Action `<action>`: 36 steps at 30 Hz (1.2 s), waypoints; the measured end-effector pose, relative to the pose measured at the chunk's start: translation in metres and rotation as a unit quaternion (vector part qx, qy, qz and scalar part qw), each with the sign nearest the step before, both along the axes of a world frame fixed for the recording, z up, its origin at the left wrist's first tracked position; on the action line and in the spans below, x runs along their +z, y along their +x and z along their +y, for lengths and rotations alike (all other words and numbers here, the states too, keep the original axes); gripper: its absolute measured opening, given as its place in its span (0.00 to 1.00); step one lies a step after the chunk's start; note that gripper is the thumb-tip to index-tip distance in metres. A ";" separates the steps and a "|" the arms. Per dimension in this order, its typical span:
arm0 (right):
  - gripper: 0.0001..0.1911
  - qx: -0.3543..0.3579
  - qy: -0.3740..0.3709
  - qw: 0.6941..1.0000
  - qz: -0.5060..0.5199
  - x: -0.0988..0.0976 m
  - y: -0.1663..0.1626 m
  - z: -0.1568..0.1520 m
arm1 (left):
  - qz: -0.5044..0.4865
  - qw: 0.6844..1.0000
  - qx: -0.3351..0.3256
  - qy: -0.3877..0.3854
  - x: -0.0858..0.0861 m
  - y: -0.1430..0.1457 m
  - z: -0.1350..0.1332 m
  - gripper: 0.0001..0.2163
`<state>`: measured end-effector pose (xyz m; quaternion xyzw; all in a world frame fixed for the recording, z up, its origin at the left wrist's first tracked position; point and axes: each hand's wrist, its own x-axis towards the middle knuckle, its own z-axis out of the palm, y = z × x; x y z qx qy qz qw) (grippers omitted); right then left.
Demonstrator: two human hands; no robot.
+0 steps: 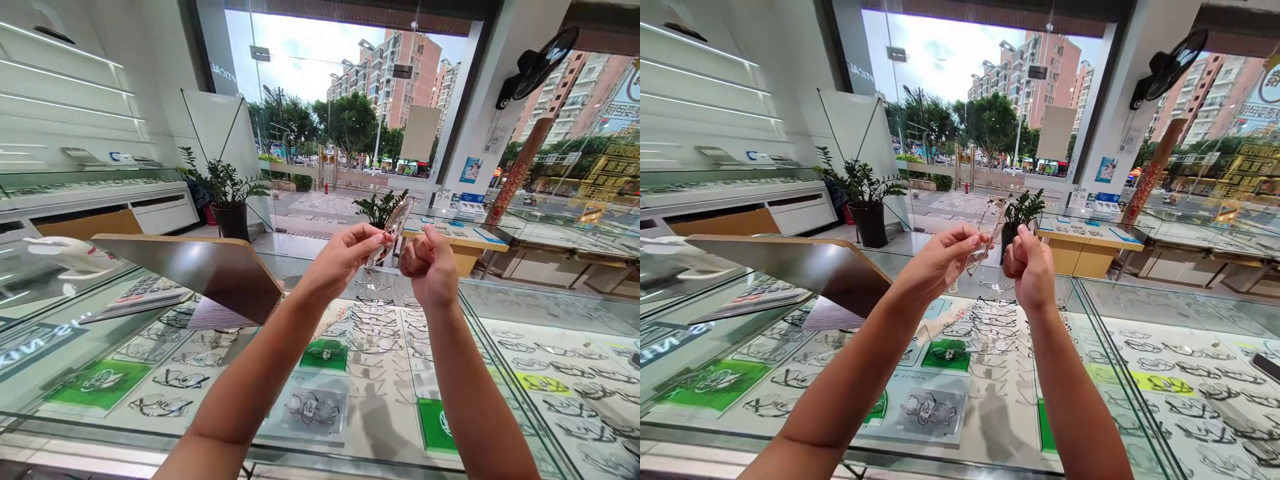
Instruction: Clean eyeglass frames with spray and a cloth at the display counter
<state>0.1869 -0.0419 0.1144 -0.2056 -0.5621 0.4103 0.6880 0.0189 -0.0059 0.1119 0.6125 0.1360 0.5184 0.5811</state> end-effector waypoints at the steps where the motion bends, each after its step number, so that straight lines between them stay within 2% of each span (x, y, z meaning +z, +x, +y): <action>1: 0.38 0.014 -0.011 1.000 0.001 -0.002 0.000 0.003 | 0.001 1.000 -0.005 0.000 -0.001 0.001 0.000 0.14; 6: 0.38 0.032 -0.071 0.997 -0.015 -0.008 0.004 0.010 | 0.006 1.000 -0.010 0.010 -0.004 0.005 0.005 0.14; 12: 0.34 0.028 -0.083 0.996 -0.015 -0.004 0.004 0.009 | 0.023 1.000 0.006 0.008 -0.007 0.006 0.011 0.16; 19: 0.26 0.027 -0.059 0.998 -0.008 -0.004 0.010 0.005 | 0.028 0.999 0.021 0.010 -0.008 0.005 0.013 0.14; 23: 0.20 0.043 -0.027 0.998 -0.026 -0.005 0.017 0.007 | 0.033 0.999 0.005 0.015 -0.008 0.004 0.012 0.14; 28: 0.22 0.033 0.025 0.996 -0.085 -0.004 0.023 0.007 | 0.045 0.999 0.000 0.014 -0.008 0.003 0.014 0.15; 36: 0.26 0.014 0.049 0.991 -0.121 -0.004 0.024 0.005 | 0.065 0.997 -0.001 0.029 -0.007 0.001 0.014 0.16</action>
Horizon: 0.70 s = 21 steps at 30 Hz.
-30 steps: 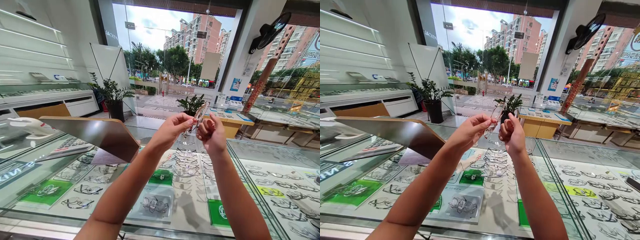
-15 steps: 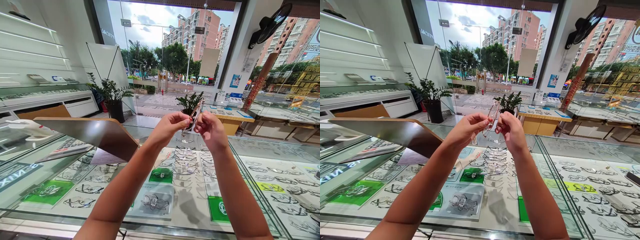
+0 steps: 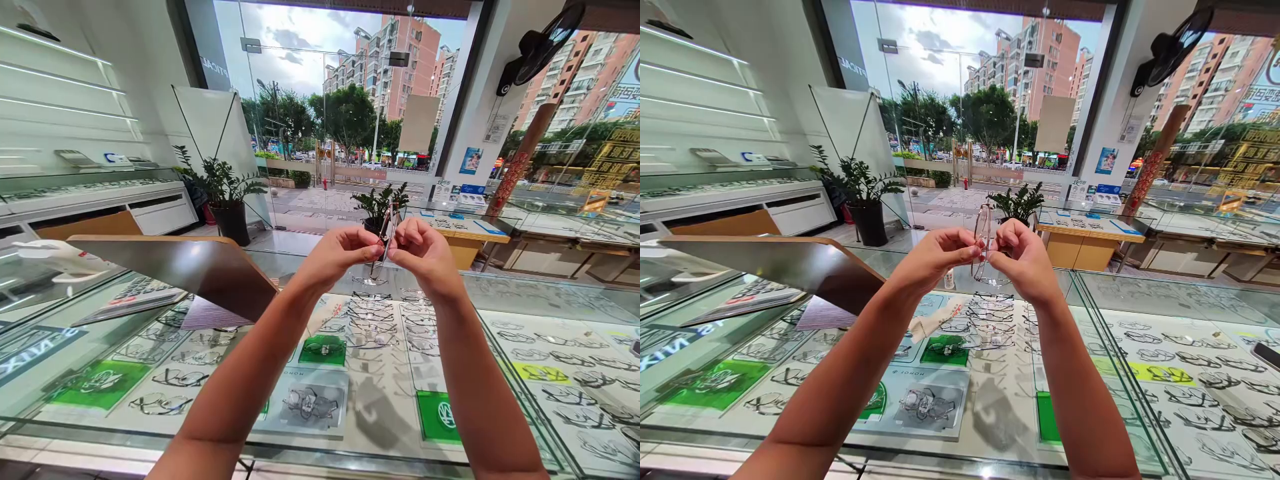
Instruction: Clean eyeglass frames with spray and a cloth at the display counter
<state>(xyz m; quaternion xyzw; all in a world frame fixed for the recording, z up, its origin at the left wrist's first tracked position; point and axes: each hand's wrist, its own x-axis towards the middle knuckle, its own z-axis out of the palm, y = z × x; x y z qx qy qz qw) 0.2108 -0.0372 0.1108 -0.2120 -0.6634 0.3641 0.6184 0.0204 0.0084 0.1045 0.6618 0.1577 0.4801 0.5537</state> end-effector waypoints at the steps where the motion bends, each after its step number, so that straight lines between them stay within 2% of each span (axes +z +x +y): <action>1: 0.26 -0.002 0.002 1.000 -0.002 0.000 0.000 0.000 | 0.008 1.000 0.000 0.002 0.000 0.000 0.000 0.15; 7: 0.25 0.010 0.024 1.000 -0.015 0.000 0.001 0.001 | 0.048 0.999 -0.005 0.023 0.001 -0.003 0.001 0.13; 11: 0.23 0.010 0.003 0.999 -0.043 0.000 0.002 0.001 | 0.080 0.996 -0.002 0.044 0.002 -0.008 0.005 0.13; 15: 0.20 -0.019 -0.010 0.997 -0.073 -0.001 0.010 0.005 | 0.117 0.988 0.033 0.095 0.006 -0.019 0.009 0.13; 18: 0.18 -0.083 0.022 0.987 -0.133 -0.001 0.023 0.008 | 0.166 0.973 0.080 0.137 0.011 -0.032 0.012 0.12; 21: 0.17 -0.178 0.081 0.956 -0.221 0.003 0.038 0.006 | 0.243 0.949 0.112 0.170 0.018 -0.045 0.011 0.10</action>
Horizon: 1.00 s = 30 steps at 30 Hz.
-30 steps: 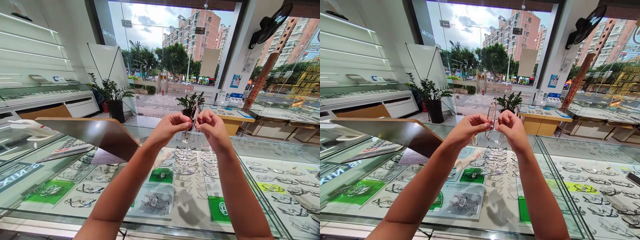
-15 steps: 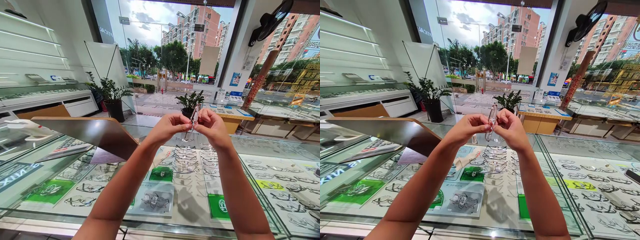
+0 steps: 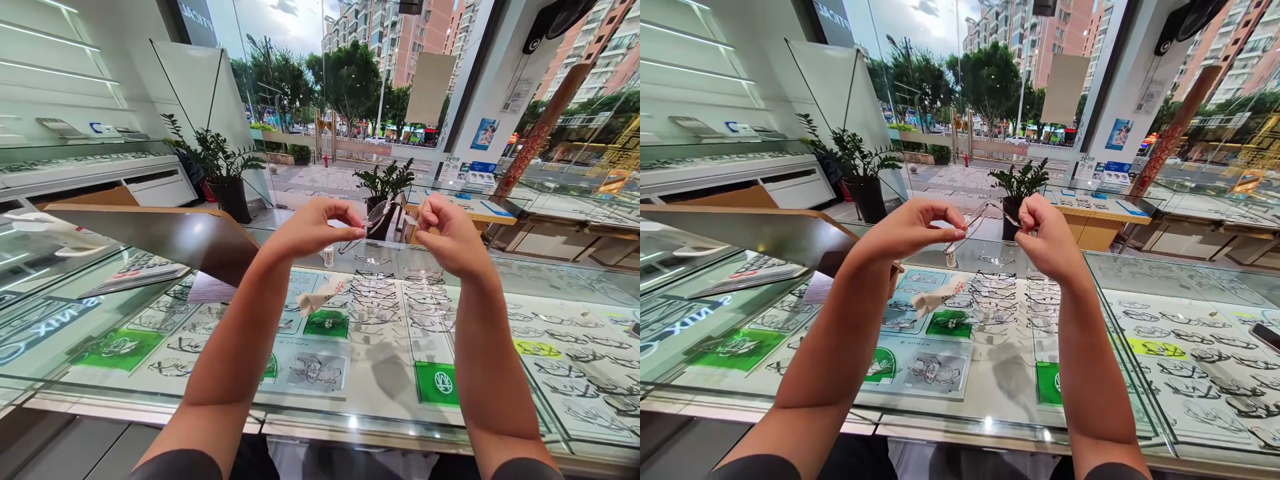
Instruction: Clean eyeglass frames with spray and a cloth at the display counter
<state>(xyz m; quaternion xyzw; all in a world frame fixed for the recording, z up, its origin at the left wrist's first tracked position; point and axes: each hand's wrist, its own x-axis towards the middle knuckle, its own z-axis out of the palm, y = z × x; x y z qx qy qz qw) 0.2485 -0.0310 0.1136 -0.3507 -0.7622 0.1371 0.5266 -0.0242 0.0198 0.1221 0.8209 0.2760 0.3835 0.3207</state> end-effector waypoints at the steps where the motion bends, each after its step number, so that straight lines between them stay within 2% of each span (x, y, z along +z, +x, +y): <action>1: 0.17 -0.024 0.014 0.999 -0.032 0.002 0.004 -0.001 | 0.026 1.000 0.010 0.008 0.002 -0.003 -0.001 0.10; 5: 0.17 -0.072 0.032 0.987 -0.137 0.006 0.008 -0.006 | 0.089 0.995 0.028 0.020 0.009 -0.010 -0.006 0.10; 8: 0.16 -0.088 0.062 0.981 -0.159 0.005 0.000 -0.006 | 0.074 0.997 0.024 0.018 0.008 -0.009 -0.007 0.10; 12: 0.13 -0.170 0.176 0.968 -0.060 0.003 -0.014 -0.010 | -0.003 0.999 0.046 0.007 0.001 -0.001 -0.003 0.11; 14: 0.11 -0.191 0.210 0.959 -0.017 0.004 -0.019 -0.015 | -0.058 0.997 0.051 -0.010 -0.004 0.005 0.000 0.13; 18: 0.08 -0.129 0.177 0.972 -0.087 0.003 -0.028 -0.021 | -0.148 0.988 0.030 -0.034 -0.012 0.018 0.006 0.17; 21: 0.12 -0.099 0.159 0.970 -0.152 0.000 -0.035 -0.018 | -0.162 0.987 0.013 -0.022 -0.015 0.025 0.006 0.18; 30: 0.18 -0.138 0.165 0.954 -0.208 -0.005 -0.036 -0.010 | -0.171 0.985 0.001 -0.018 -0.014 0.029 0.001 0.20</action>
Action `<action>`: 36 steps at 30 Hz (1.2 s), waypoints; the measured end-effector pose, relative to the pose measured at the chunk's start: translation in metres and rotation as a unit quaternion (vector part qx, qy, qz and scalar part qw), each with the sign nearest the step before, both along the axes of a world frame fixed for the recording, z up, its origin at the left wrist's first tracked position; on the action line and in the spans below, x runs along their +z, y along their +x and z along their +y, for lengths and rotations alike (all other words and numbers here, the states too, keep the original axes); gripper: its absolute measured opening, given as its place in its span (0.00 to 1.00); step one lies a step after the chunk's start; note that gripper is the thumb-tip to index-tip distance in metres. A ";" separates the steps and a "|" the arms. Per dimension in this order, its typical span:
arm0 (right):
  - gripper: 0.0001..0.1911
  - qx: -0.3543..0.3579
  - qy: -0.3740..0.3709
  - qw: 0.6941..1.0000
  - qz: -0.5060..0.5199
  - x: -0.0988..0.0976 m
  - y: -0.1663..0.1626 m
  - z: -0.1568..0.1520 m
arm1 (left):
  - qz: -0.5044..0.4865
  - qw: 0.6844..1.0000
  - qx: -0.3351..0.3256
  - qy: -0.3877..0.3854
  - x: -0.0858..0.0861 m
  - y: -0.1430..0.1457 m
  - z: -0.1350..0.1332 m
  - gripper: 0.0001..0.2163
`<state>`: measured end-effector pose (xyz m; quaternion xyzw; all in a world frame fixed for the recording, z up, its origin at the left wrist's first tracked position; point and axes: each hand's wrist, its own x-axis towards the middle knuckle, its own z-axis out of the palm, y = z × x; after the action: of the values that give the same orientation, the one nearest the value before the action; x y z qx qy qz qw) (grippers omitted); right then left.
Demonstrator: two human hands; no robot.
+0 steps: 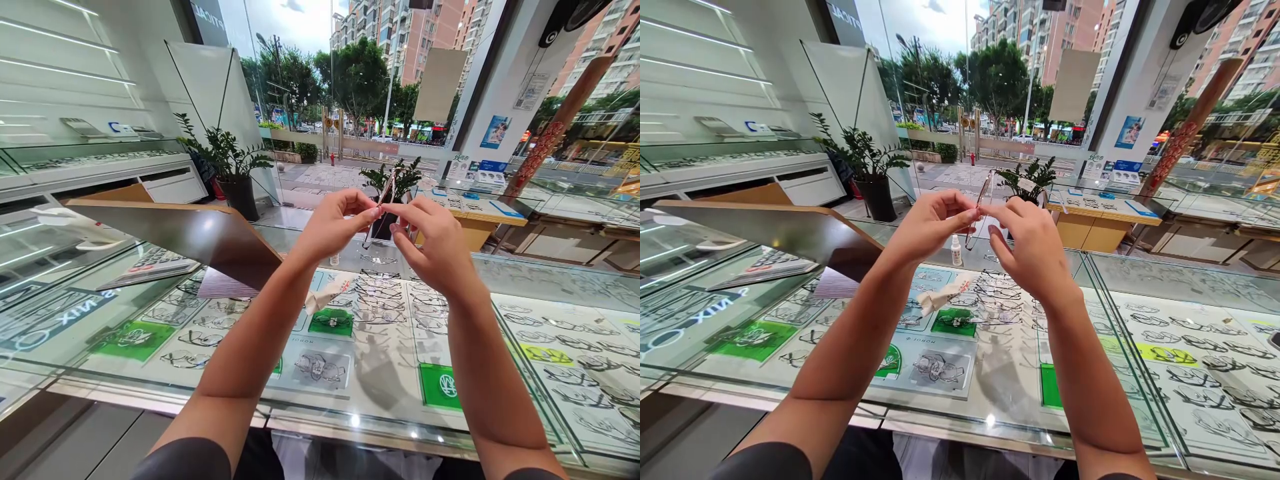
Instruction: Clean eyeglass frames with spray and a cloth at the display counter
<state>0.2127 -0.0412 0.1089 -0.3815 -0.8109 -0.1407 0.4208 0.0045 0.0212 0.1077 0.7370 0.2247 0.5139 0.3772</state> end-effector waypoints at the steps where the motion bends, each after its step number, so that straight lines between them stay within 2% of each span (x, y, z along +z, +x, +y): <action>1: 0.18 -0.009 0.002 1.000 -0.004 0.000 0.000 0.000 | -0.001 1.000 0.003 0.002 0.000 0.000 0.000 0.20; 10: 0.16 -0.053 0.002 0.999 -0.002 0.001 0.004 0.000 | -0.025 0.998 0.050 0.006 -0.003 0.001 0.004 0.19; 20: 0.13 -0.097 -0.081 0.992 0.019 0.002 0.015 -0.006 | -0.127 0.984 0.122 -0.011 -0.003 0.000 0.009 0.20; 25: 0.12 -0.088 -0.140 0.986 0.011 0.000 0.019 -0.005 | -0.142 0.979 0.144 0.008 -0.003 0.001 0.009 0.20; 29: 0.10 -0.081 -0.112 0.990 0.029 0.000 0.013 -0.004 | -0.112 0.982 0.143 0.043 -0.003 0.005 0.005 0.17; 34: 0.19 -0.010 -0.090 0.990 0.106 -0.008 -0.007 0.005 | -0.079 0.990 0.098 0.065 -0.009 0.014 0.001 0.15; 36: 0.18 0.019 -0.091 0.989 0.112 -0.012 -0.015 0.009 | -0.070 0.993 0.070 0.062 -0.011 0.018 0.001 0.14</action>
<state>0.1982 -0.0324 0.0971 -0.4159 -0.7754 -0.0142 0.4749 0.0227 0.0220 0.0962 0.7033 0.2169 0.6024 0.3089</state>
